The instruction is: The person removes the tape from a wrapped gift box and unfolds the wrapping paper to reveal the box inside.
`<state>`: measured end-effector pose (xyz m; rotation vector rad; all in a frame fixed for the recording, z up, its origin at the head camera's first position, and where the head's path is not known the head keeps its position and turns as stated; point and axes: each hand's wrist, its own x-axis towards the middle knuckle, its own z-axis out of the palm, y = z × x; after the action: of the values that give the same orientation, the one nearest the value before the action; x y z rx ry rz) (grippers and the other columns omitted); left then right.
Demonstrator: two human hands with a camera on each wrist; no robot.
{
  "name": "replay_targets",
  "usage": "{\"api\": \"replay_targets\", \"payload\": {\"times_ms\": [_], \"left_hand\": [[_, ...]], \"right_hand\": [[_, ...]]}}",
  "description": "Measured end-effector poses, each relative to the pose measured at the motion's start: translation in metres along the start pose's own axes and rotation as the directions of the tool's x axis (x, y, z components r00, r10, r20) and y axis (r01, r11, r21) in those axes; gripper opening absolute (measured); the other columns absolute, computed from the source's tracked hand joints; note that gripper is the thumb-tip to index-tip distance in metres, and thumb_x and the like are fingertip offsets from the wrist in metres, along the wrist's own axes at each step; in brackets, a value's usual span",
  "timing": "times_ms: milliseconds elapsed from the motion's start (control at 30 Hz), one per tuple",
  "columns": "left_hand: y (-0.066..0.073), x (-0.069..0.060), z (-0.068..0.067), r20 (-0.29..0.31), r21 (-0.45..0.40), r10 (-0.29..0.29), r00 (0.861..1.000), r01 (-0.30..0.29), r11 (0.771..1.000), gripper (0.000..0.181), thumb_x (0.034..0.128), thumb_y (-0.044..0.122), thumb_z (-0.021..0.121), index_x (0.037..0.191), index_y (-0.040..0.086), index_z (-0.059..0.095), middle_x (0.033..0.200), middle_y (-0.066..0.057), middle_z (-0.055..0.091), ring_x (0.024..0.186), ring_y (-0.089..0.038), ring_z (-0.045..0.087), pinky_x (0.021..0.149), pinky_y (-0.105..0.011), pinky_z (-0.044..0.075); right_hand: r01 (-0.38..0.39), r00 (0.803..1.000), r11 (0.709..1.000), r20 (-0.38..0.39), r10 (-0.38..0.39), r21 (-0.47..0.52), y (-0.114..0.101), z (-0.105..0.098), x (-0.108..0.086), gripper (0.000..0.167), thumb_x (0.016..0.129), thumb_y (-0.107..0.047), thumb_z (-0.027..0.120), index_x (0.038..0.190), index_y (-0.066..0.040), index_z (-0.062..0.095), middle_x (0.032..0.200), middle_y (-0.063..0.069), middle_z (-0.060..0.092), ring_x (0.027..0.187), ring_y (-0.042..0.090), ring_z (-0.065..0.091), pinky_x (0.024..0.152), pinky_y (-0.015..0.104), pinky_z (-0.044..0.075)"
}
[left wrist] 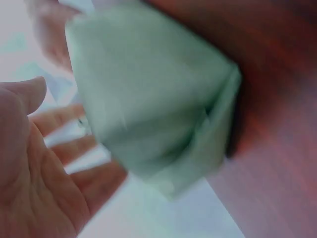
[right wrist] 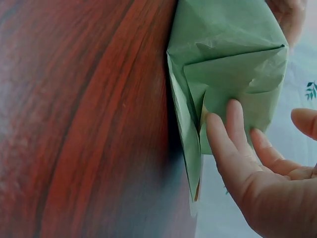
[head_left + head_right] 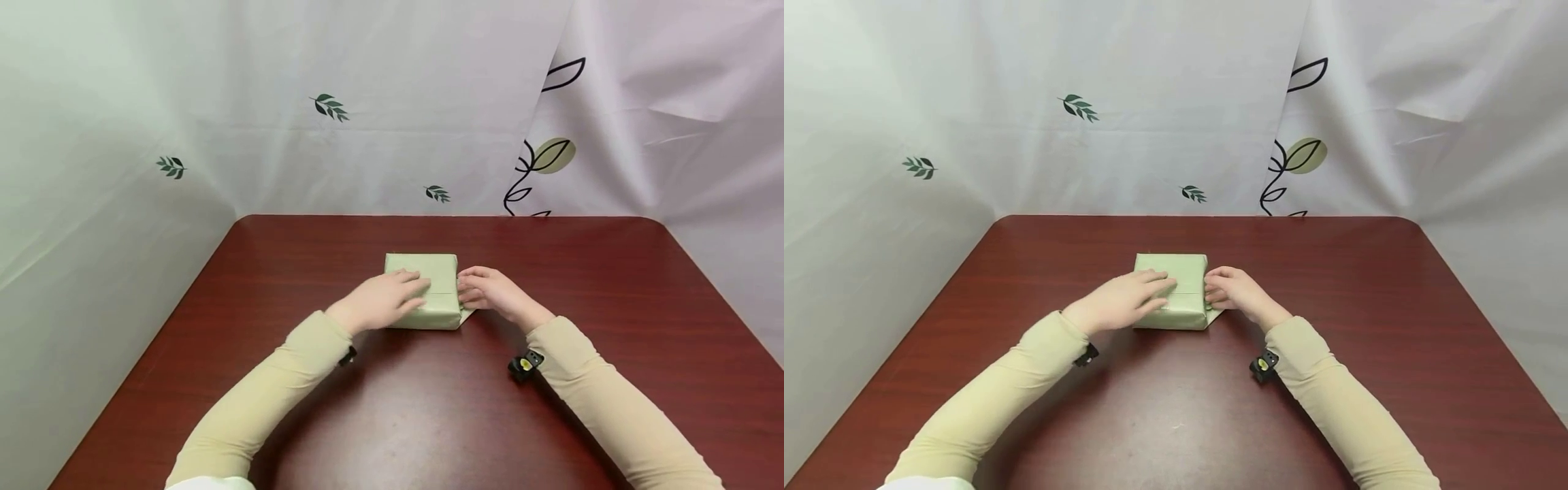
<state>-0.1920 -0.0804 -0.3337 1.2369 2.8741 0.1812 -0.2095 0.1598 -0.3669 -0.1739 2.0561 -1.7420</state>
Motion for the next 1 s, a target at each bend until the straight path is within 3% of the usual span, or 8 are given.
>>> {"api": "replay_targets", "payload": {"times_ms": [133, 300, 400, 567, 767, 1000], "left_hand": [[-0.022, -0.002, -0.005, -0.009, -0.051, 0.091, 0.996, -0.091, 0.995, 0.030, 0.0974, 0.009, 0.047, 0.123, 0.010, 0.062, 0.131, -0.010, 0.058, 0.125, -0.023, 0.052, 0.105, -0.035, 0.039], [-0.039, -0.005, -0.004, -0.060, -0.156, 0.135, 0.989, -0.143, 0.977, 0.044, 0.0855, -0.013, 0.037, 0.110, 0.009, 0.067, 0.124, -0.007, 0.061, 0.120, -0.022, 0.055, 0.103, -0.034, 0.041], [-0.047, -0.007, -0.001, -0.121, -0.160, 0.163, 0.979, -0.181, 0.970, 0.046, 0.0845, -0.015, 0.035, 0.108, 0.008, 0.067, 0.123, -0.009, 0.061, 0.121, -0.024, 0.053, 0.105, -0.035, 0.039], [-0.057, -0.008, 0.004, -0.212, -0.092, 0.190, 0.959, -0.213, 0.973, 0.043, 0.0864, -0.016, 0.040, 0.111, 0.007, 0.067, 0.127, -0.016, 0.058, 0.128, -0.034, 0.047, 0.111, -0.038, 0.032], [-0.064, -0.012, 0.007, -0.173, -0.075, 0.186, 0.967, -0.201, 0.977, 0.050, 0.0807, -0.018, 0.041, 0.120, 0.005, 0.063, 0.131, -0.019, 0.054, 0.128, -0.034, 0.046, 0.109, -0.042, 0.035], [-0.065, -0.015, 0.009, -0.165, -0.072, 0.186, 0.969, -0.199, 0.977, 0.051, 0.0784, -0.015, 0.047, 0.121, 0.006, 0.063, 0.132, -0.018, 0.054, 0.126, -0.032, 0.048, 0.106, -0.042, 0.037]], "right_hand": [[0.021, 1.000, 1.000, -0.003, -0.021, -0.016, 0.001, 0.003, 0.001, 0.041, 0.095, -0.012, 0.048, 0.126, 0.014, 0.040, 0.090, 0.000, 0.062, 0.078, 0.005, 0.063, 0.079, 0.027, 0.053], [0.028, 0.999, 0.998, -0.022, -0.029, -0.054, 0.000, 0.007, -0.001, 0.048, 0.092, -0.013, 0.054, 0.128, 0.014, 0.039, 0.101, 0.009, 0.060, 0.081, 0.006, 0.062, 0.082, 0.028, 0.053], [0.022, 0.999, 0.997, -0.034, -0.025, -0.073, -0.001, 0.010, -0.002, 0.051, 0.090, -0.014, 0.058, 0.129, 0.013, 0.038, 0.105, 0.012, 0.057, 0.082, 0.007, 0.061, 0.083, 0.029, 0.053], [0.012, 0.998, 0.992, -0.067, -0.020, -0.127, -0.003, 0.016, -0.001, 0.047, 0.089, -0.017, 0.061, 0.123, 0.010, 0.042, 0.096, 0.008, 0.056, 0.078, 0.007, 0.061, 0.077, 0.027, 0.053], [-0.009, 0.992, 0.974, -0.125, -0.020, -0.228, -0.008, 0.028, 0.002, 0.044, 0.088, -0.022, 0.065, 0.114, 0.006, 0.044, 0.089, 0.007, 0.055, 0.071, 0.009, 0.060, 0.066, 0.024, 0.051], [-0.006, 0.983, 0.951, -0.176, -0.051, -0.310, -0.009, 0.032, 0.002, 0.041, 0.087, -0.021, 0.067, 0.111, 0.005, 0.046, 0.089, 0.009, 0.053, 0.068, 0.012, 0.055, 0.064, 0.026, 0.049]]}}
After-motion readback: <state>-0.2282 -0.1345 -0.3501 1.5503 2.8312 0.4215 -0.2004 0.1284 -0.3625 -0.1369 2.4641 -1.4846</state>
